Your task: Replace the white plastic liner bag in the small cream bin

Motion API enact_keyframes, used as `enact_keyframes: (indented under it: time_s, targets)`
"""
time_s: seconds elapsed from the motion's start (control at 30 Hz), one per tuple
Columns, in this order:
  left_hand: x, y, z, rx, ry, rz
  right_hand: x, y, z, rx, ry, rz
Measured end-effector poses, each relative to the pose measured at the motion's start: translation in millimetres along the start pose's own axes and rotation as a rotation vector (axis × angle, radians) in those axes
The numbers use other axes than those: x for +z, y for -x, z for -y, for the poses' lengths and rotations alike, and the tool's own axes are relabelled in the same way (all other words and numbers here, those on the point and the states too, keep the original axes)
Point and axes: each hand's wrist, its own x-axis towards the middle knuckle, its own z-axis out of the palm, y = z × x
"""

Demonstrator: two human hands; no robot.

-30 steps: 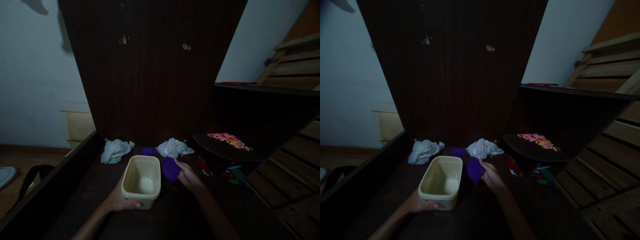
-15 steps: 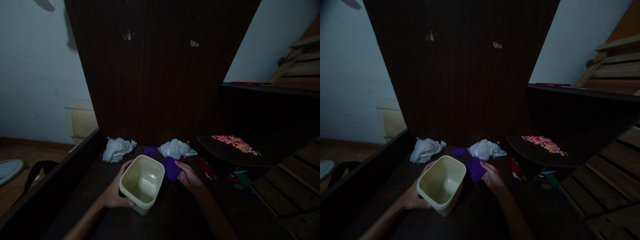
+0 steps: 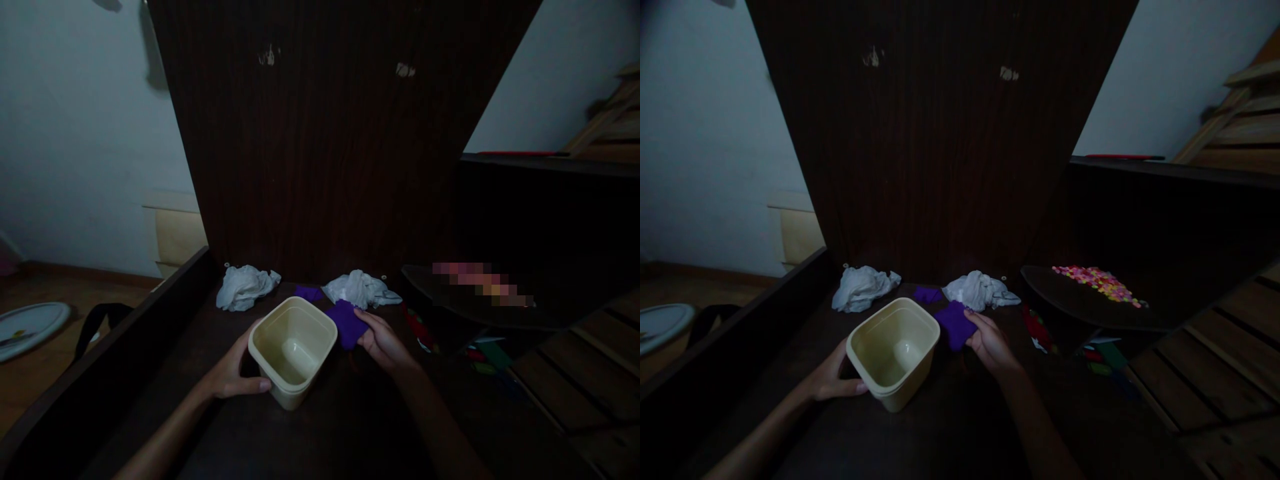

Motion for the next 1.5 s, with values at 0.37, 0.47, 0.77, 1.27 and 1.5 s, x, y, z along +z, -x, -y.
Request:
enact_keyframes:
  time_s: [0.37, 0.47, 0.77, 1.27, 1.5]
  targets:
    - [13.8, -0.3, -4.9, -0.050, -0.046, 0.016, 5.6, -6.9, 2.1, -0.050, 0.097, 0.074]
    - [15.3, -1.9, -8.4, -0.012, 0.008, 0.045, 14.6, -13.3, 5.9, -0.058, 0.142, 0.073]
    - [14.5, 4.0, 8.6, -0.047, -0.017, 0.186, 48.3, -73.4, 2.5, -0.033, 0.221, 0.113]
    - [33.2, -6.0, -5.5, -0.056, 0.170, 0.147, 77.7, -158.8, -25.0, -0.073, 0.484, 0.086]
    - [42.7, -6.9, 7.0, -0.070, 0.217, -0.021, 68.4, -173.4, -32.1, -0.217, 0.745, -0.033]
